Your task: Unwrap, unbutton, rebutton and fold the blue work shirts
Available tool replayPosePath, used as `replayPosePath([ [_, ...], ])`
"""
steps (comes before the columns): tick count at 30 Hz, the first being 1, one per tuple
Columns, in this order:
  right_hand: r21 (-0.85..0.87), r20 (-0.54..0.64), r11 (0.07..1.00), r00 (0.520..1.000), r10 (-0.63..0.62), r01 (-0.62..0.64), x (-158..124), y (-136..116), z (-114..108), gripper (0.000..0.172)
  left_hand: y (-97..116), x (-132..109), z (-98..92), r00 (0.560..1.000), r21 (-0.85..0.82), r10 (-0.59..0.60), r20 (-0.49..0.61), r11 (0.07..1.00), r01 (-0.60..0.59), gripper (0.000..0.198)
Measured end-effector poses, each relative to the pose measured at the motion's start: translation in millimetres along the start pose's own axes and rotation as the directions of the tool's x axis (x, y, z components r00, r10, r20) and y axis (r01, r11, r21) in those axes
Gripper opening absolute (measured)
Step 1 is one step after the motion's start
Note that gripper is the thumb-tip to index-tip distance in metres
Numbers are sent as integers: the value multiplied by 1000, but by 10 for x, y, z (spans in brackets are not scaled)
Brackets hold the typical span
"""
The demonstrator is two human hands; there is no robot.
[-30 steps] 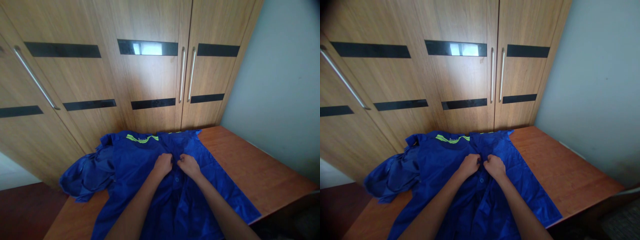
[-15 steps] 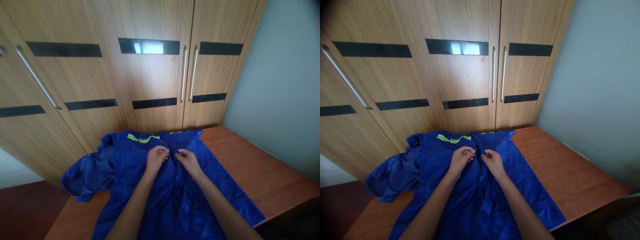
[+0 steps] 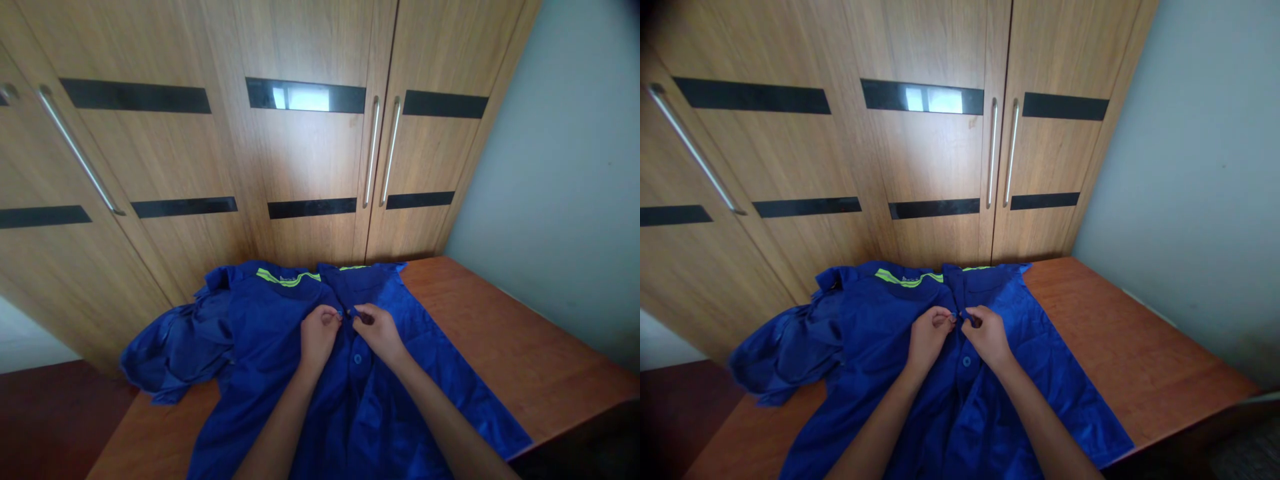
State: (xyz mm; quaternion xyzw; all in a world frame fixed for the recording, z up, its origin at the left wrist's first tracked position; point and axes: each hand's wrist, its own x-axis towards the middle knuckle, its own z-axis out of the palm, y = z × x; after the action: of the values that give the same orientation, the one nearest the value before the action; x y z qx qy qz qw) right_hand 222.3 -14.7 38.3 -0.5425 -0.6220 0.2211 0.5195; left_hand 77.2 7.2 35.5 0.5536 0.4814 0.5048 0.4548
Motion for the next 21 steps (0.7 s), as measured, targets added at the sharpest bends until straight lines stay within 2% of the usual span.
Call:
replayPosePath([
  [3,-109,30,993,999,-37,40,-28,-41,-10,19,-6,-35,3,998,53,61,16,997,-62,4],
  [6,-143,37,989,999,-22,27,-39,-74,0,19,10,-60,-6,993,78,107,49,991,-111,6],
  [11,-129,54,992,999,-2,9,-44,-31,55,20,20,-59,-36,991,-2,100,90,995,-100,7],
  [21,-59,43,997,997,58,-56,-58,26,87,25,25,-68,-44,986,69,144,78,986,-150,7],
])
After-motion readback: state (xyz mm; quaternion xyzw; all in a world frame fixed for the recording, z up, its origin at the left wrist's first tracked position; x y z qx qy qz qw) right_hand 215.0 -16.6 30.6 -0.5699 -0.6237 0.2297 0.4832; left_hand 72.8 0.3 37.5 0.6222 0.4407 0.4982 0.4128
